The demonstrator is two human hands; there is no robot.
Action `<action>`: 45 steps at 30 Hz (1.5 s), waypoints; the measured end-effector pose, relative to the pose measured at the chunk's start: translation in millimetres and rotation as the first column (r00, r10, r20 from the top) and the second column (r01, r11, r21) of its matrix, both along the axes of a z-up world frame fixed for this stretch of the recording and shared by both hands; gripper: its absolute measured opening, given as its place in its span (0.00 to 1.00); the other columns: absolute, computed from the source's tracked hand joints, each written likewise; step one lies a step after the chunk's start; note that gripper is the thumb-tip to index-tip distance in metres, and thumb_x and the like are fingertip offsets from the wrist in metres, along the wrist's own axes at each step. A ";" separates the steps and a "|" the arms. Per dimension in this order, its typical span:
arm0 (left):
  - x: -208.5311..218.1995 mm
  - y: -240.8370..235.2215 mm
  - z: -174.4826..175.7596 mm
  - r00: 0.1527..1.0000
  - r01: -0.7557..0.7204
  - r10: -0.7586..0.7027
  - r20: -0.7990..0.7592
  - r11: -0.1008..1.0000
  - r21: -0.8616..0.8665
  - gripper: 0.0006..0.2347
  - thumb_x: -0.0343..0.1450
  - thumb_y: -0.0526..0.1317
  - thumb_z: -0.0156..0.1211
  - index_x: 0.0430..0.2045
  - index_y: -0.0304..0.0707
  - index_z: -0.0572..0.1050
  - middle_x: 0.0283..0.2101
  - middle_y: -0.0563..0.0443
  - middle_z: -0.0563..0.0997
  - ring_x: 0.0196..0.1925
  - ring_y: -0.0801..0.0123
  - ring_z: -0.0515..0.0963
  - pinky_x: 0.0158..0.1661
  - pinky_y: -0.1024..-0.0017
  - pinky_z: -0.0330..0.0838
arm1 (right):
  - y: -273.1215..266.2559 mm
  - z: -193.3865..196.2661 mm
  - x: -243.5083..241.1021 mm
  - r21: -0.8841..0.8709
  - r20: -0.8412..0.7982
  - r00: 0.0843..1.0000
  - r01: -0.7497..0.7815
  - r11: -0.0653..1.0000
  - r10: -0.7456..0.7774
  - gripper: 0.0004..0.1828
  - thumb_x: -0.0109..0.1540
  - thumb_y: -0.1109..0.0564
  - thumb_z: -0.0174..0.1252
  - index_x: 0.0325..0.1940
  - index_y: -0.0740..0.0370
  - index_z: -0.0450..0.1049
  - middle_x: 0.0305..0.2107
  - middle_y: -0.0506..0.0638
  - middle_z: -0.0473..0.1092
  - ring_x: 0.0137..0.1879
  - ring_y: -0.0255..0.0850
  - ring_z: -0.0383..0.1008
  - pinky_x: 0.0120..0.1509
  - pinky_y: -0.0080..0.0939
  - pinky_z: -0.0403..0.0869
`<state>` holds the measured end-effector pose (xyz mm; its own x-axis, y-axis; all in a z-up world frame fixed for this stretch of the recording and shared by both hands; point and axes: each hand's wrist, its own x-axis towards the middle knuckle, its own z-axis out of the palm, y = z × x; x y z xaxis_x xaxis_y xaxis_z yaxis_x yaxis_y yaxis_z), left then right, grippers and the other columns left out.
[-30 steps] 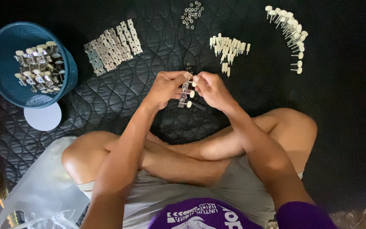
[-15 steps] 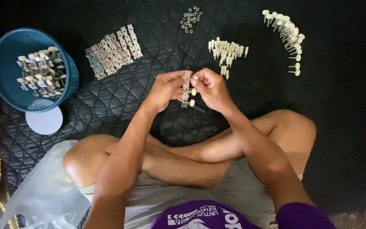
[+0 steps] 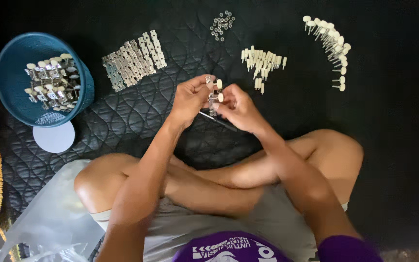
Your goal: The person assembles small metal lock mechanisms by inserting white plastic pins and securing them with a screwdriver. They place completed units into a blue basket and continue the process with additional components laid out on the floor.
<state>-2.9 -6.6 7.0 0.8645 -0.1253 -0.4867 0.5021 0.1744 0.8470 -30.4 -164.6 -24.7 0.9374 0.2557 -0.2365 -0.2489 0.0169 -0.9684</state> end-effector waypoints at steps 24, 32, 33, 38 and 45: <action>16.4 15.7 -3.2 0.928 -0.345 0.296 0.225 0.910 0.229 0.09 0.62 0.47 0.50 0.20 0.49 0.78 0.14 0.55 0.77 0.12 0.73 0.76 0.22 0.79 0.74 | -4.5 -11.1 6.7 -0.173 0.125 0.989 0.096 0.980 -0.075 0.08 0.60 0.65 0.51 0.43 0.69 0.67 0.29 0.60 0.69 0.33 0.40 0.71 0.37 0.32 0.73; 36.0 -8.2 -117.3 0.913 -0.355 0.215 0.347 0.837 0.417 0.19 0.63 0.51 0.39 0.23 0.33 0.74 0.21 0.34 0.74 0.27 0.40 0.74 0.31 0.51 0.66 | 109.6 75.4 37.9 -0.368 0.524 0.821 -0.020 0.930 0.225 0.09 0.58 0.61 0.58 0.41 0.65 0.72 0.27 0.55 0.71 0.36 0.39 0.72 0.37 0.33 0.70; 36.3 -16.9 -128.6 0.907 -0.385 0.262 0.331 0.834 0.394 0.18 0.64 0.49 0.40 0.22 0.33 0.74 0.21 0.36 0.74 0.26 0.43 0.74 0.32 0.53 0.66 | 132.8 86.1 40.6 -0.430 0.617 0.726 -0.013 0.903 0.304 0.08 0.57 0.59 0.60 0.39 0.62 0.74 0.26 0.53 0.71 0.36 0.44 0.73 0.38 0.35 0.71; 42.0 -11.6 -76.1 0.937 -0.346 0.287 0.201 0.849 0.400 0.15 0.68 0.48 0.39 0.25 0.41 0.76 0.26 0.44 0.77 0.30 0.53 0.76 0.37 0.61 0.69 | 265.6 114.7 53.9 -0.574 0.650 0.513 -0.151 0.805 0.560 0.05 0.57 0.57 0.56 0.34 0.59 0.72 0.26 0.57 0.69 0.36 0.58 0.71 0.39 0.51 0.70; 24.9 8.5 -28.0 0.985 -0.156 0.132 0.107 0.951 0.266 0.17 0.66 0.51 0.38 0.31 0.43 0.76 0.35 0.43 0.77 0.45 0.46 0.74 0.47 0.53 0.68 | 351.5 67.5 69.6 -0.825 0.209 0.621 -0.303 0.478 0.755 0.07 0.58 0.58 0.50 0.37 0.46 0.70 0.33 0.53 0.70 0.42 0.57 0.71 0.45 0.58 0.70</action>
<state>21.9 2.0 -21.0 0.9042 0.1306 -0.4068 0.4108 -0.0046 0.9117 39.3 186.9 42.8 0.6755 0.7241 -0.1392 0.5401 -0.6144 -0.5751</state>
